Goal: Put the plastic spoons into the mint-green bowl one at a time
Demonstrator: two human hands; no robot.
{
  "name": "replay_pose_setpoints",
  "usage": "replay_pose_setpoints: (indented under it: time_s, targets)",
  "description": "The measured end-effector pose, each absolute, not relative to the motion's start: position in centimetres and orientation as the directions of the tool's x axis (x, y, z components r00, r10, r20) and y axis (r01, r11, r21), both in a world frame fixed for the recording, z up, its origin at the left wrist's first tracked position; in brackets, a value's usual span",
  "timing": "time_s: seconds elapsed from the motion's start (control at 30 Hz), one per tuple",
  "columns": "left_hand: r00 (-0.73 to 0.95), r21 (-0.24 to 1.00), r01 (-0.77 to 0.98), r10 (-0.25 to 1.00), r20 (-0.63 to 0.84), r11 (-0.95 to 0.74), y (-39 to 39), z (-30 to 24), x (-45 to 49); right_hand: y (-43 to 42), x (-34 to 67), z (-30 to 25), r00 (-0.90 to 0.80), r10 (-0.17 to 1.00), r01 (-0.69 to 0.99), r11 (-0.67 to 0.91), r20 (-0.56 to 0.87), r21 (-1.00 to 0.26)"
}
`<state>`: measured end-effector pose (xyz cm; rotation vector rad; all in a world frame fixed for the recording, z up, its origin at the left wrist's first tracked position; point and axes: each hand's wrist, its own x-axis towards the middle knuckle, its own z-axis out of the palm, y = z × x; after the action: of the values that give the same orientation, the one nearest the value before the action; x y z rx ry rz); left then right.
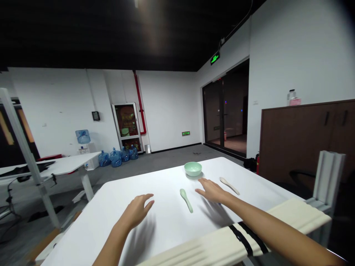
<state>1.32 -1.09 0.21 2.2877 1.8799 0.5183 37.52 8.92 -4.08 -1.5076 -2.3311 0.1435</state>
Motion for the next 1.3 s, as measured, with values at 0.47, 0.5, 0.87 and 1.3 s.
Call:
replay_pose_setpoints:
  time_s: [0.47,0.5,0.87,1.3]
  targets:
    - [0.156,0.316,0.925,0.969,0.193,-0.212,-0.8,0.2,1.2,15.0,44.5,-2.1,-0.059,0.987,0.988,0.079,0.147,-0.133]
    - [0.155,0.316,0.925,0.969,0.194,-0.211,-0.8,0.2,1.2,15.5,45.5,-2.3,-0.012,0.993,0.993,0.025,0.115,-0.112]
    - [0.166,0.335,0.915,0.967,0.191,-0.223,-0.6,0.1,1.1,18.1,51.8,-8.6,0.184,0.98,0.975,-0.192,-0.08,-0.115]
    - [0.155,0.337,0.919,0.973,0.174,-0.207,-1.1,0.4,1.3,18.6,48.9,-4.7,0.179,0.983,0.968,-0.169,0.037,-0.184]
